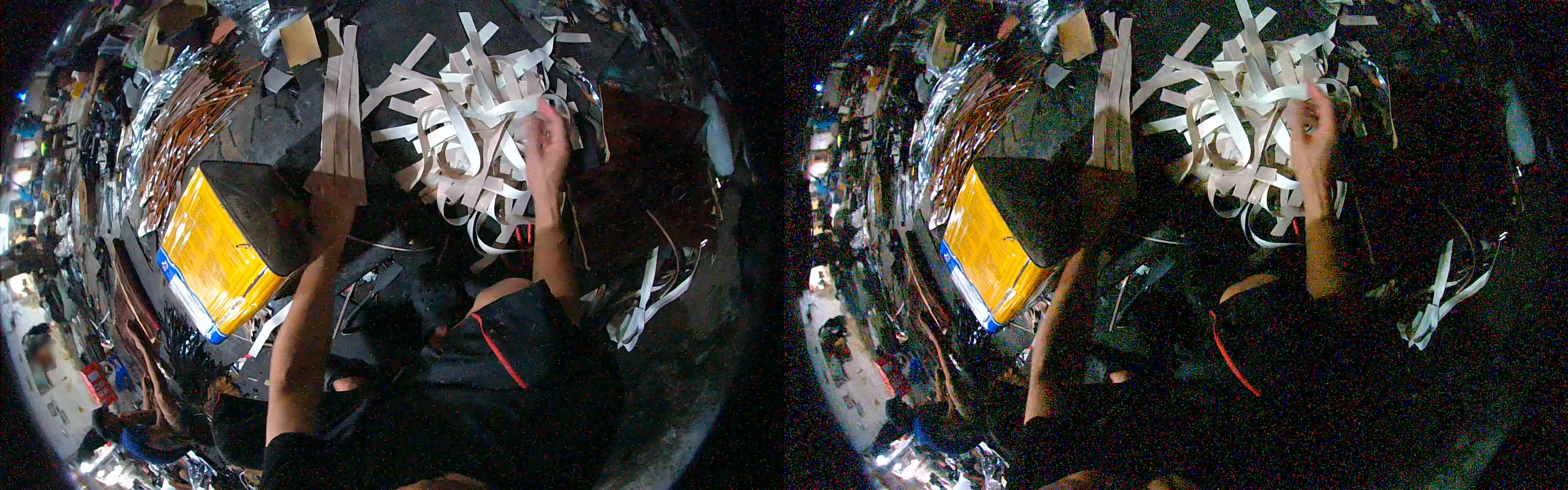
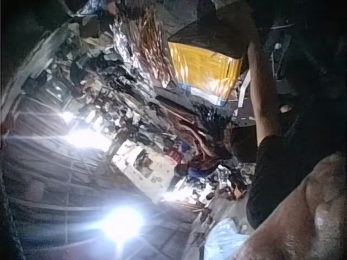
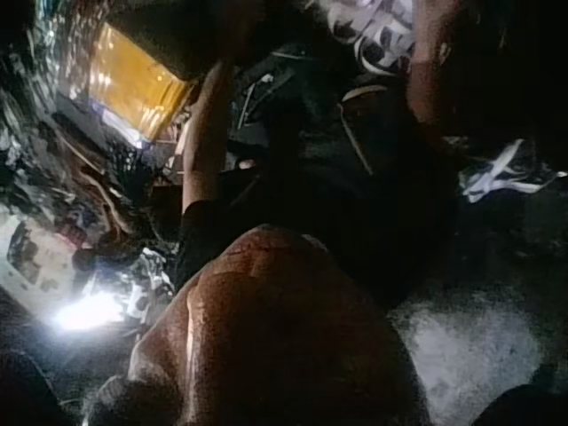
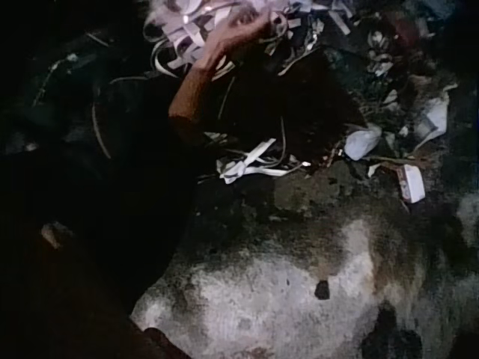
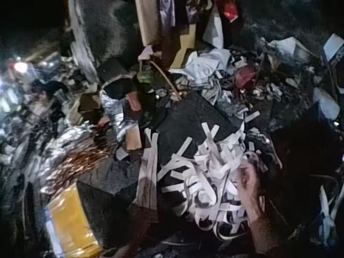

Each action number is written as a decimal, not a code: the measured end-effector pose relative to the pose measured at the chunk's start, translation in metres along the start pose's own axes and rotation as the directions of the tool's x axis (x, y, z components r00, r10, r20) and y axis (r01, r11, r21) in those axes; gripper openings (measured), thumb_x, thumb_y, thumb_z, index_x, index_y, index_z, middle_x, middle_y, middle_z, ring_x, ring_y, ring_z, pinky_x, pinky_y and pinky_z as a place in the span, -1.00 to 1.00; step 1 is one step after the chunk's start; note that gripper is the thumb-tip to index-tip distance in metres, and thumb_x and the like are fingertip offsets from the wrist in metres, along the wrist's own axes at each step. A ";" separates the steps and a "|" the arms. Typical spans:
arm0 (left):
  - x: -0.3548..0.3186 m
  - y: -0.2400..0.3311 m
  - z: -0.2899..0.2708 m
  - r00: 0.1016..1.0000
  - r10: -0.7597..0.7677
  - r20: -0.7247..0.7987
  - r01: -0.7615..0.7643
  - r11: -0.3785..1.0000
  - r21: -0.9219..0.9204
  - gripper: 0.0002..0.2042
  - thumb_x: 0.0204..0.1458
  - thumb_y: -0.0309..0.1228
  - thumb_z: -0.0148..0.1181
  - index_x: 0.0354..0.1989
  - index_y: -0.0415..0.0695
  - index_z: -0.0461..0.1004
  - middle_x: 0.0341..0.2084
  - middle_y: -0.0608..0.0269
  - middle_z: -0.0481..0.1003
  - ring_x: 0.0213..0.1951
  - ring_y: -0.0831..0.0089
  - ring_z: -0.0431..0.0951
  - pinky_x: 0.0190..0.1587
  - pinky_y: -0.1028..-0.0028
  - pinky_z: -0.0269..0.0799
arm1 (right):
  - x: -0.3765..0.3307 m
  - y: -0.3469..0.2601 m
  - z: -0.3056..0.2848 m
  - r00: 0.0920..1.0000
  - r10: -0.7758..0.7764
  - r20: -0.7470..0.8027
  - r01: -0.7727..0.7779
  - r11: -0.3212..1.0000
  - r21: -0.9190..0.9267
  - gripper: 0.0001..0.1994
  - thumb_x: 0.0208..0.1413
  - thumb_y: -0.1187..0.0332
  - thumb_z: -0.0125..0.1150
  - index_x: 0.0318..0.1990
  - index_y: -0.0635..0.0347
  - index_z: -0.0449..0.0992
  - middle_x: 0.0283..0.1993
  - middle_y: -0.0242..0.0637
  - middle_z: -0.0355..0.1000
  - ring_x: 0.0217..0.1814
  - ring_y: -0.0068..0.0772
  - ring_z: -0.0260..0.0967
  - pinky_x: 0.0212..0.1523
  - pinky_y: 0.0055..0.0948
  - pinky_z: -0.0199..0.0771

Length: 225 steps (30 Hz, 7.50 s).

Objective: The person sits on the floor and repeatedly picks up white strips, folds or aligns them, and places them into a yellow and blue box. The person also briefly handles a plastic bag and a small white object before returning to the strips.

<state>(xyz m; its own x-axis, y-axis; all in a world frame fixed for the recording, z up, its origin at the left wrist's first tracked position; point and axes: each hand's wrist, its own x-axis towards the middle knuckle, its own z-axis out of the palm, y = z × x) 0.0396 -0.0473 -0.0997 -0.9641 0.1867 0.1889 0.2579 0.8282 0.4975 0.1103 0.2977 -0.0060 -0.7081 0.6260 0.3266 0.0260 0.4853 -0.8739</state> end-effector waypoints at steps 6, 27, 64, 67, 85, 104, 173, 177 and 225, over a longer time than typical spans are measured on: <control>-0.020 0.002 -0.003 0.971 -0.207 0.122 0.201 0.978 0.064 -0.76 0.04 -0.36 0.13 -0.23 -0.30 0.43 -0.33 -0.12 0.50 -0.27 -0.04 0.53 -0.21 0.19 0.46 | -0.035 -0.005 0.045 0.964 0.023 0.266 -0.063 0.987 0.146 -0.68 0.18 0.41 0.11 0.10 0.18 0.38 -0.03 -0.29 0.43 -0.11 -0.50 0.39 -0.07 -0.49 0.39; -0.013 0.104 -0.108 0.951 -0.086 0.298 0.296 0.538 -0.789 -0.83 0.18 -0.42 0.10 -0.22 -0.31 0.47 -0.38 0.26 0.55 -0.32 0.56 0.54 -0.21 0.55 0.47 | -0.078 -0.103 0.089 0.732 -0.299 0.612 0.122 0.941 0.314 -0.85 0.10 0.42 0.20 -0.21 0.28 0.52 -0.26 -0.23 0.50 -0.26 -0.35 0.48 -0.27 -0.45 0.44; 0.120 0.199 -0.210 0.851 0.462 0.251 -0.032 0.523 -0.852 -0.70 0.19 -0.42 -0.01 0.05 -0.28 0.36 -0.05 0.09 0.49 0.00 0.33 0.48 0.07 0.39 0.39 | 0.070 -0.061 -0.034 0.965 -0.049 -0.258 0.171 0.863 0.475 -0.70 0.20 0.38 0.10 0.05 0.29 0.40 -0.13 -0.17 0.46 -0.23 -0.37 0.50 -0.12 -0.40 0.52; 0.129 0.181 -0.145 0.869 0.491 0.069 -0.270 0.585 -0.764 -0.74 0.11 -0.33 0.13 -0.13 -0.26 0.40 -0.28 -0.01 0.53 -0.23 0.13 0.57 -0.14 0.29 0.45 | 0.062 -0.053 -0.040 0.935 -0.027 -0.354 0.101 0.976 0.192 -0.59 0.17 0.32 0.16 0.12 0.33 0.32 0.02 -0.06 0.37 -0.06 -0.33 0.44 -0.08 -0.36 0.48; -0.009 0.029 -0.024 0.906 -0.207 0.370 0.416 0.597 -0.686 -0.81 0.08 -0.36 0.16 -0.25 -0.23 0.47 -0.35 0.19 0.53 -0.34 0.40 0.55 -0.20 0.37 0.48 | -0.081 -0.052 0.088 0.717 -0.245 0.652 0.054 0.953 0.298 -0.88 0.10 0.46 0.17 -0.22 0.27 0.52 -0.25 -0.23 0.45 -0.21 -0.33 0.43 -0.20 -0.43 0.42; -0.009 0.105 -0.100 0.955 -0.058 0.290 0.242 0.715 -0.656 -0.83 0.10 -0.45 0.16 -0.21 -0.28 0.47 -0.42 0.18 0.56 -0.37 0.52 0.54 -0.24 0.53 0.44 | -0.081 -0.083 0.096 0.769 -0.275 0.577 0.100 0.943 0.318 -0.86 0.09 0.41 0.21 -0.23 0.26 0.52 -0.35 -0.28 0.49 -0.33 -0.46 0.44 -0.35 -0.51 0.41; 0.004 0.109 -0.102 0.921 -0.077 0.381 0.383 0.347 -0.856 -0.82 0.17 -0.37 0.12 -0.21 -0.24 0.46 -0.34 0.30 0.51 -0.30 0.56 0.49 -0.15 0.55 0.42 | -0.071 -0.084 0.089 0.812 -0.343 0.473 0.252 0.936 0.246 -0.89 0.03 0.54 0.18 -0.26 0.24 0.48 -0.26 -0.22 0.45 -0.22 -0.25 0.46 -0.21 -0.37 0.44; -0.001 0.108 -0.102 0.900 -0.134 0.415 0.434 0.378 -0.818 -0.85 0.16 -0.43 0.11 -0.19 -0.25 0.45 -0.30 0.29 0.52 -0.26 0.55 0.50 -0.11 0.53 0.42 | -0.073 -0.087 0.089 0.783 -0.420 0.459 0.335 0.906 0.257 -0.88 0.02 0.55 0.19 -0.26 0.24 0.49 -0.29 -0.21 0.45 -0.24 -0.23 0.46 -0.21 -0.37 0.44; 0.039 -0.222 -0.450 0.987 0.060 -0.151 0.017 0.885 0.464 -0.76 0.09 -0.23 0.14 -0.32 -0.19 0.43 -0.48 0.21 0.44 -0.43 0.38 0.42 -0.34 0.37 0.39 | 0.075 0.123 -0.117 0.990 0.135 -0.034 -0.119 0.699 -0.705 -0.71 0.08 0.17 0.07 -0.28 0.27 0.44 -0.37 -0.07 0.49 -0.30 -0.08 0.50 -0.26 -0.20 0.44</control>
<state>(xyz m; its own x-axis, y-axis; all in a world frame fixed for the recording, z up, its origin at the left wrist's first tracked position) -0.0263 -0.4614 0.1782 -0.9260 0.1543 0.3447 0.1825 0.9819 0.0506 0.1435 0.4758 -0.0466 -0.6736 0.7062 0.2181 0.6000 0.6948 -0.3965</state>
